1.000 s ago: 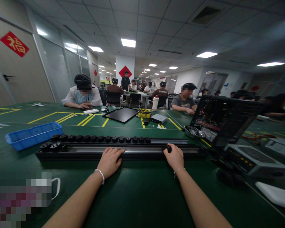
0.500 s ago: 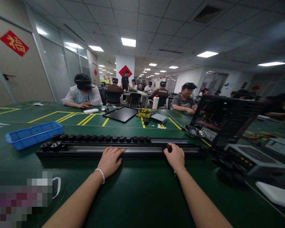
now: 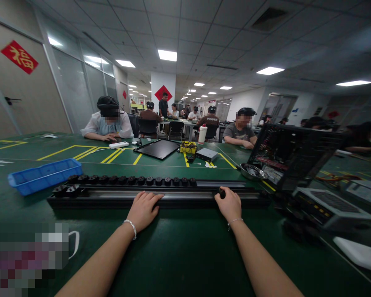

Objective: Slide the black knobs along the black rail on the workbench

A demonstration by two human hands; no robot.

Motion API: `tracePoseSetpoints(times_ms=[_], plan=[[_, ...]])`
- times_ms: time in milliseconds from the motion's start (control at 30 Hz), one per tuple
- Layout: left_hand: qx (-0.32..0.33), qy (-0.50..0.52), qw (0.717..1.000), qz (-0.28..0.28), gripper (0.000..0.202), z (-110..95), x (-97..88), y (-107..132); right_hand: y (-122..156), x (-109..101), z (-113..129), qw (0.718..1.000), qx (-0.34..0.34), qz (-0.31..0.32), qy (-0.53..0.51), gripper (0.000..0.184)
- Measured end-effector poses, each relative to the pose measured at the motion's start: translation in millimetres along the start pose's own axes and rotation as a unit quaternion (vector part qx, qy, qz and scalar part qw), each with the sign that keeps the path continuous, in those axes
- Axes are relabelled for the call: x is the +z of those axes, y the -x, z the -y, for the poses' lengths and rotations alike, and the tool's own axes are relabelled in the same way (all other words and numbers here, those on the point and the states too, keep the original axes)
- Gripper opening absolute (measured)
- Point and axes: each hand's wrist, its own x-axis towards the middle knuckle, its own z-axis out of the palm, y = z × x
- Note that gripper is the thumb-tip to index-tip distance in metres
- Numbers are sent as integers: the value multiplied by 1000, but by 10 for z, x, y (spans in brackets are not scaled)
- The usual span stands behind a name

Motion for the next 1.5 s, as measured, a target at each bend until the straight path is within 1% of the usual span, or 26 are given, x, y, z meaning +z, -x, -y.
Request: tracePoseSetpoints(times_ms=[333, 500, 700, 833, 967, 1167, 1333, 1500], plan=[[2, -6, 1000, 4, 39, -8, -5, -1, 36, -49, 36, 1000, -12, -5, 11, 33], [1, -5, 1000, 3, 39, -15, -17, 4, 29, -39, 35, 1000, -17, -8, 15, 36], [-3, 4, 1000, -1, 39, 5, 1, 3, 11, -24, 32, 1000, -12, -14, 8, 28], [0, 2, 1000, -2, 39, 16, 17, 3, 8, -36, 34, 1000, -14, -12, 7, 25], [-3, 0, 1000, -1, 39, 20, 21, 4, 5, -41, 35, 1000, -7, -9, 5, 27], [1, -5, 1000, 5, 39, 23, 18, 0, 6, -29, 35, 1000, -4, -7, 9, 35], [2, -4, 1000, -2, 39, 23, 25, 0, -2, -24, 40, 1000, 5, -12, 12, 34], [-3, -1, 1000, 3, 39, 21, 15, 0, 3, -43, 58, 1000, 6, -12, 10, 34]])
